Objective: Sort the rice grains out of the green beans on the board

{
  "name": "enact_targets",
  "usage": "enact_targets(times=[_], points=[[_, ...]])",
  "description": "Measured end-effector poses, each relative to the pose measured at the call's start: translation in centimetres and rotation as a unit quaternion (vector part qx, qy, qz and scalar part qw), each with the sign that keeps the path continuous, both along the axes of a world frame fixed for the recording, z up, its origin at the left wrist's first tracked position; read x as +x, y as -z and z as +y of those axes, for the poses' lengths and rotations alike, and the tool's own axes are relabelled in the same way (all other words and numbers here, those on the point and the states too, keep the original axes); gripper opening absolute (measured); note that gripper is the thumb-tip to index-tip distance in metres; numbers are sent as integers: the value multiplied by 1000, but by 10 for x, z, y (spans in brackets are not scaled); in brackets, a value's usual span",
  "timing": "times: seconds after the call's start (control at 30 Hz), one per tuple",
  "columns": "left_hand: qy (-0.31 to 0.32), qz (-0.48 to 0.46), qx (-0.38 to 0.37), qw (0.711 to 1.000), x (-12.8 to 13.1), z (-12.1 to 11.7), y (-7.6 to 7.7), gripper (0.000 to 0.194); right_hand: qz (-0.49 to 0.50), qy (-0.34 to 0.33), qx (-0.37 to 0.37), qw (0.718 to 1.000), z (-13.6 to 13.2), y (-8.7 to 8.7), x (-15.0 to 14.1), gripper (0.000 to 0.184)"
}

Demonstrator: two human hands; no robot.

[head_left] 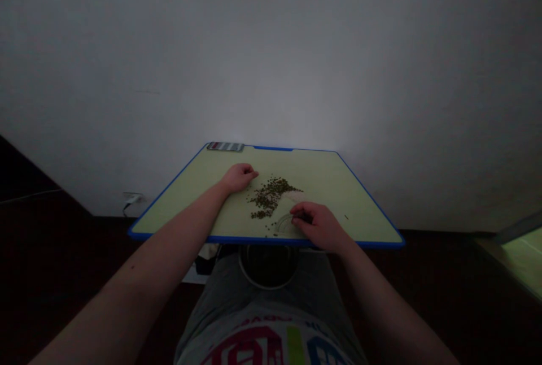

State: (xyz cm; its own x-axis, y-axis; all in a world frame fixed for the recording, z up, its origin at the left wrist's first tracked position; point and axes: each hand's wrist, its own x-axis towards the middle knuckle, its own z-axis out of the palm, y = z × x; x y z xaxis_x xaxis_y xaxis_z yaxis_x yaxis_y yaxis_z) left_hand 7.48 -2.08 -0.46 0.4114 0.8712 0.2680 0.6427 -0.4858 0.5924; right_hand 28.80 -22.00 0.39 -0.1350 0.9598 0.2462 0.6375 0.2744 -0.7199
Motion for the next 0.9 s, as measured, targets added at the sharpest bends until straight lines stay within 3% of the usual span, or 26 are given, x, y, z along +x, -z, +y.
enact_targets(times=[0.57,0.77,0.9], points=[[0,-1,-7,1000,0,-1,0,34,17,-12,-2,1000,-6,0,3,16],[1,1,3,1000,-1,2,1,34,22,14,9,1000,0,0,0,17],[6,4,10,1000,-1,2,2,34,19,-8,3,1000,4,1,-7,17]])
